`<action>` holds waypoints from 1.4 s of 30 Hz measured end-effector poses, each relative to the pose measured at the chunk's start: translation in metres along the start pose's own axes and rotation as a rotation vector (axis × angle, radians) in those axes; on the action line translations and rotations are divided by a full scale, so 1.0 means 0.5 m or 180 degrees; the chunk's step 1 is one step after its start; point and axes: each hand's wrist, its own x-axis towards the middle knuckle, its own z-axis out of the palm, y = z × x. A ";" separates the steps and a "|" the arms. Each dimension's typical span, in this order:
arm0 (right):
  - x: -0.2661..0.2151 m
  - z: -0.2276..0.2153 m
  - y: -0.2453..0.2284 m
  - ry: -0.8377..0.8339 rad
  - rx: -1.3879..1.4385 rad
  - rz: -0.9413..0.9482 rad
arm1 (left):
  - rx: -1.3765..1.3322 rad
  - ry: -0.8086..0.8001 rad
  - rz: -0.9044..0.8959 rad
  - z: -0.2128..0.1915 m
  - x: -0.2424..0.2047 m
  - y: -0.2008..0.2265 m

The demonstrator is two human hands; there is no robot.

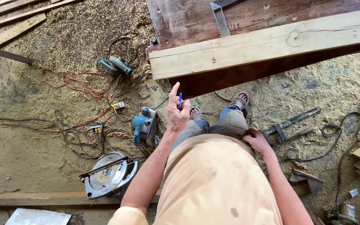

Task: Measuring and marking wooden boards using a square and a pen in a workshop

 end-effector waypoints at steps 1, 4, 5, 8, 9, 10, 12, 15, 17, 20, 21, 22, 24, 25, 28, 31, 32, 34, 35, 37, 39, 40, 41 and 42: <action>-0.001 0.000 -0.001 0.0000 -0.0001 0.0002 | 0.0000 0.0000 -0.0003 0.001 0.000 -0.002; -0.004 0.003 -0.004 0.0002 0.0002 0.0007 | -0.0005 -0.0004 -0.0003 0.001 0.002 -0.004; -0.006 0.004 -0.006 -0.0003 0.0001 -0.0004 | -0.0016 -0.0008 -0.0009 0.000 0.002 -0.002; -0.007 0.005 -0.006 -0.0007 -0.0003 -0.0014 | -0.0022 -0.0017 -0.0029 0.000 0.002 -0.003; -0.006 0.004 -0.004 -0.0006 -0.0006 -0.0014 | -0.0018 -0.0023 -0.0044 0.001 0.002 -0.005; -0.008 0.004 -0.006 -0.0006 -0.0006 -0.0012 | -0.0018 -0.0024 -0.0046 0.000 0.001 -0.003; -0.009 0.004 -0.011 -0.0009 -0.0011 -0.0008 | -0.0007 -0.0030 -0.0038 -0.001 0.002 0.000; -0.013 0.004 -0.017 -0.0009 -0.0041 -0.0038 | 0.0025 -0.0030 -0.0051 0.000 0.003 0.001; -0.011 0.004 -0.015 -0.0013 -0.0061 -0.0049 | 0.0031 -0.0028 -0.0048 0.000 0.003 -0.003; -0.019 0.003 -0.028 -0.0007 -0.0074 -0.0067 | 0.0034 -0.0027 -0.0047 0.000 0.003 -0.004; -0.023 0.002 -0.034 0.0002 -0.0070 -0.0078 | 0.0031 -0.0024 -0.0047 0.000 0.002 -0.003; -0.019 0.003 -0.031 0.0004 -0.0069 -0.0074 | 0.0030 -0.0027 -0.0049 0.000 0.003 -0.005; -0.010 0.005 -0.024 0.0024 -0.0068 -0.0002 | -0.0014 -0.0031 -0.0083 0.002 0.003 -0.010; -0.009 0.005 -0.022 0.0025 -0.0067 0.0000 | -0.0013 -0.0033 -0.0085 0.002 0.004 -0.009; -0.007 0.005 -0.019 0.0033 -0.0121 -0.0002 | -0.0053 -0.0039 -0.0104 0.002 0.004 -0.005; -0.006 0.005 -0.020 0.0039 -0.0119 0.0017 | -0.0070 -0.0046 -0.0099 0.001 0.006 0.002; -0.005 0.005 -0.018 0.0049 -0.0132 0.0001 | -0.0080 -0.0044 -0.0104 0.001 0.006 0.004; -0.008 0.006 -0.021 0.0057 -0.0145 -0.0013 | -0.0089 -0.0041 -0.0111 0.001 0.007 0.005; -0.011 0.005 -0.025 0.0034 -0.0107 -0.0023 | -0.0066 -0.0039 -0.0105 0.001 0.007 0.004; -0.016 0.005 -0.033 0.0011 -0.0070 -0.0031 | -0.0044 -0.0037 -0.0100 0.001 0.007 0.003; -0.019 0.005 -0.039 0.0012 -0.0041 -0.0040 | -0.0004 -0.0031 -0.0092 0.000 0.006 0.004; -0.021 0.005 -0.041 0.0012 -0.0042 -0.0038 | -0.0004 -0.0031 -0.0094 0.000 0.006 0.005; -0.022 0.005 -0.043 0.0011 -0.0057 -0.0039 | -0.0005 -0.0040 -0.0123 -0.001 0.007 0.007; -0.023 0.005 -0.045 0.0009 -0.0071 -0.0041 | -0.0006 -0.0049 -0.0153 -0.001 0.007 0.008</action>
